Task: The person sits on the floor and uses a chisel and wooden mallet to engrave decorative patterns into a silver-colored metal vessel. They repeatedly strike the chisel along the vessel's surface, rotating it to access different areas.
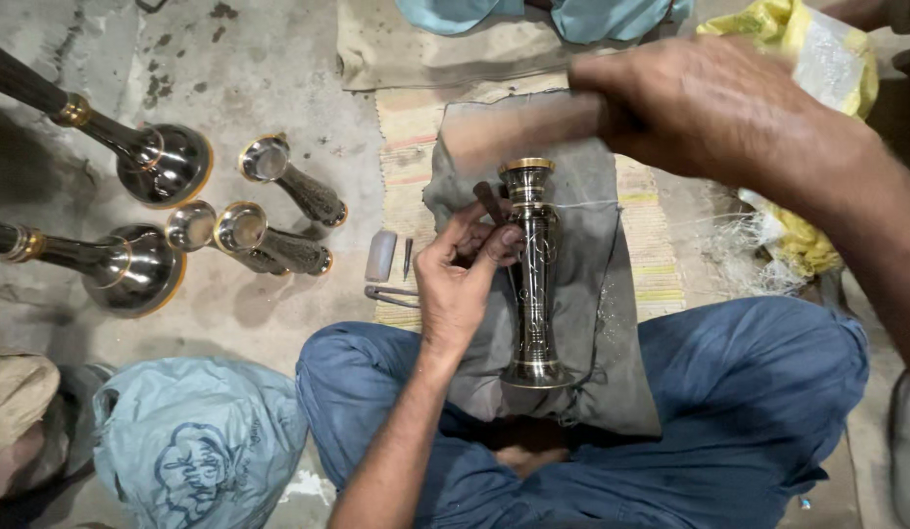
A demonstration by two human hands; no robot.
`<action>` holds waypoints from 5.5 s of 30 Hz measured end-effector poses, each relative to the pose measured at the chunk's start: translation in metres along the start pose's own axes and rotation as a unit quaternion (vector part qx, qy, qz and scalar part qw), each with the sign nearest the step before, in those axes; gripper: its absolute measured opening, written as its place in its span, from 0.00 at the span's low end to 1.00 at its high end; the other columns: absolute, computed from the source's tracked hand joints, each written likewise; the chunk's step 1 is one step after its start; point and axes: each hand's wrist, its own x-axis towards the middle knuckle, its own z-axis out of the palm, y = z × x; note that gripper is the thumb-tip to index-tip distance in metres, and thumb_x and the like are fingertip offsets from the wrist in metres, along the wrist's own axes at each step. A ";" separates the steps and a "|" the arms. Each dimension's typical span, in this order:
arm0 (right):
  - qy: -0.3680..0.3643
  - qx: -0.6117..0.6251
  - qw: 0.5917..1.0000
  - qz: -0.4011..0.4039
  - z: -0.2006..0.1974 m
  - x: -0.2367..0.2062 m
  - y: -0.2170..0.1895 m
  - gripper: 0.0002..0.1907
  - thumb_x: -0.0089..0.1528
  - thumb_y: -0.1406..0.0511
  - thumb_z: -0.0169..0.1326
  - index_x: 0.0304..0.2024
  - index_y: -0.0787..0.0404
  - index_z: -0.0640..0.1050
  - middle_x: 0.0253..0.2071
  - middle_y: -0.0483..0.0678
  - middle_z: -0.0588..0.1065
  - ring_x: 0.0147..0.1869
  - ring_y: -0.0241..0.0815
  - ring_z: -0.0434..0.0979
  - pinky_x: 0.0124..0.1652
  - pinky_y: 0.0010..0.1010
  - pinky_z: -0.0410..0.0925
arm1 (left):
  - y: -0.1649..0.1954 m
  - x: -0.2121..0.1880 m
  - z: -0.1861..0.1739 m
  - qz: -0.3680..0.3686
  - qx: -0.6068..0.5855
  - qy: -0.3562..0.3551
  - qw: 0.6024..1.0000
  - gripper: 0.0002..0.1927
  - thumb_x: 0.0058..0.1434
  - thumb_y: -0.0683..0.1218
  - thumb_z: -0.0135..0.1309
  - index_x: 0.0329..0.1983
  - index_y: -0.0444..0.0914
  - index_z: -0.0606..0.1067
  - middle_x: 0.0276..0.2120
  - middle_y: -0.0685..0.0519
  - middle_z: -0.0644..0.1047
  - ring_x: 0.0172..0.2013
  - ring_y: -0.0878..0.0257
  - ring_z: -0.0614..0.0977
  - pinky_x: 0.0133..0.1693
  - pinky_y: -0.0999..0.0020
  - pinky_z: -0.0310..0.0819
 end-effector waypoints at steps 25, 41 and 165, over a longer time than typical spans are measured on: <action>0.044 -0.033 0.998 -0.043 -0.020 0.005 -0.035 0.09 0.71 0.62 0.51 0.54 0.55 0.75 0.34 0.52 0.78 0.33 0.47 0.84 0.36 0.42 0.77 | -0.017 -0.019 0.016 0.084 -0.018 0.119 0.989 0.10 0.68 0.37 0.63 0.44 0.29 0.72 0.29 0.52 0.75 0.33 0.68 0.78 0.38 0.70 0.81; 0.262 -0.067 0.962 -0.043 0.021 -0.051 -0.001 0.19 0.54 0.61 0.68 0.44 0.57 0.74 0.34 0.46 0.80 0.38 0.49 0.83 0.42 0.48 0.74 | -0.005 0.008 0.012 0.066 0.083 -0.020 0.994 0.15 0.66 0.36 0.62 0.54 0.31 0.75 0.37 0.51 0.84 0.37 0.70 0.84 0.40 0.73 0.83; 0.214 -0.109 0.959 -0.150 -0.006 -0.028 -0.012 0.13 0.62 0.67 0.59 0.49 0.57 0.75 0.36 0.47 0.77 0.42 0.43 0.81 0.41 0.36 0.74 | -0.032 -0.039 0.057 0.084 0.092 0.184 0.975 0.14 0.66 0.36 0.61 0.46 0.32 0.67 0.29 0.54 0.78 0.32 0.72 0.80 0.34 0.78 0.74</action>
